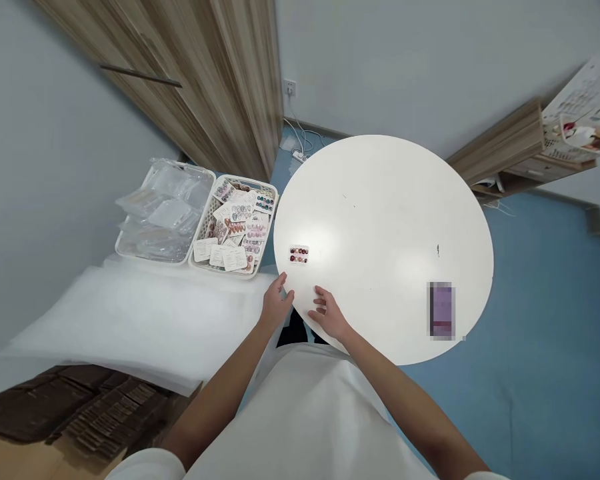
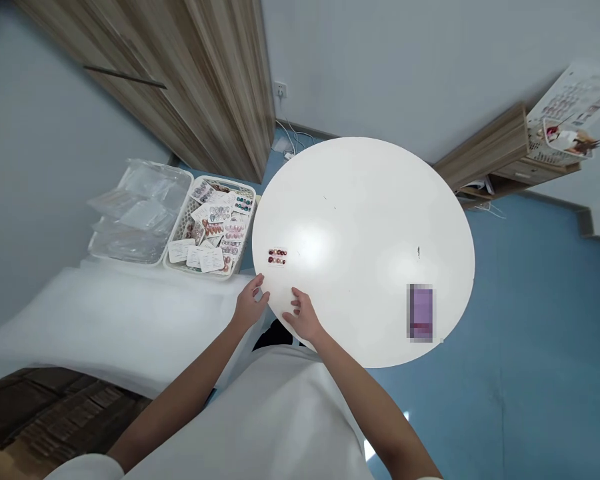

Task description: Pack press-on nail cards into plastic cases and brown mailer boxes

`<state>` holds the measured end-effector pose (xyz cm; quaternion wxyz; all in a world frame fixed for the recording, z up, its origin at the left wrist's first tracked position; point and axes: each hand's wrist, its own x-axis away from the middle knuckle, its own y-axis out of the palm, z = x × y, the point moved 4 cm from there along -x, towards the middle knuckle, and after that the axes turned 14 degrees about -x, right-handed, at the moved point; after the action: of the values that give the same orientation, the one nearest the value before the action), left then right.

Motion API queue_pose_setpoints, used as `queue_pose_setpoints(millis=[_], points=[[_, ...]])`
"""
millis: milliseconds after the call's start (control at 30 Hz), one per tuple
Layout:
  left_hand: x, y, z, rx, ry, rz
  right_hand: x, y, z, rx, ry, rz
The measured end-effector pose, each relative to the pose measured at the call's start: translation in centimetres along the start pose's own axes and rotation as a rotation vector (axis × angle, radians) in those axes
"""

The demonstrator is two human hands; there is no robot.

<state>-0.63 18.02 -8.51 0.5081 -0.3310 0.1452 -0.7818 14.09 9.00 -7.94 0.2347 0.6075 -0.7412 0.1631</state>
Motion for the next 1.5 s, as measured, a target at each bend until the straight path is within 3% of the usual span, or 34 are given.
queue_pose_setpoints(millis=[233, 467, 633, 800, 933, 1067, 1300, 1500], points=[[5.5, 1.5, 0.4, 0.038, -0.077, 0.056, 3.6, -1.8, 2.5, 0.052, 0.095, -0.154], [10.5, 2.0, 1.6, -0.010, -0.065, 0.103, 6.1, -2.6, 2.3, 0.117, 0.030, -0.253], [12.1, -1.0, 2.6, -0.035, -0.001, 0.186, 5.4, -0.7, -0.1, 0.258, -0.060, -0.383], [12.7, -7.0, 1.1, -0.068, -0.010, 0.345, 1.5, 3.6, -6.4, 0.504, -0.309, -0.528], [11.3, -12.9, -1.3, -0.036, -0.063, 0.453, -2.4, 8.3, -12.4, 0.652, -0.484, -0.452], [7.7, -18.3, -3.6, 0.116, -0.124, 0.499, -6.1, 14.9, -15.5, 0.744, -0.515, -0.482], [-0.6, -25.4, -7.3, 0.348, -0.199, 0.553, -11.6, 25.7, -17.4, 0.969, -0.690, -0.545], [-5.2, -28.2, -9.9, 0.584, -0.383, 0.444, -14.9, 30.2, -17.3, 1.015, -0.718, -0.466]])
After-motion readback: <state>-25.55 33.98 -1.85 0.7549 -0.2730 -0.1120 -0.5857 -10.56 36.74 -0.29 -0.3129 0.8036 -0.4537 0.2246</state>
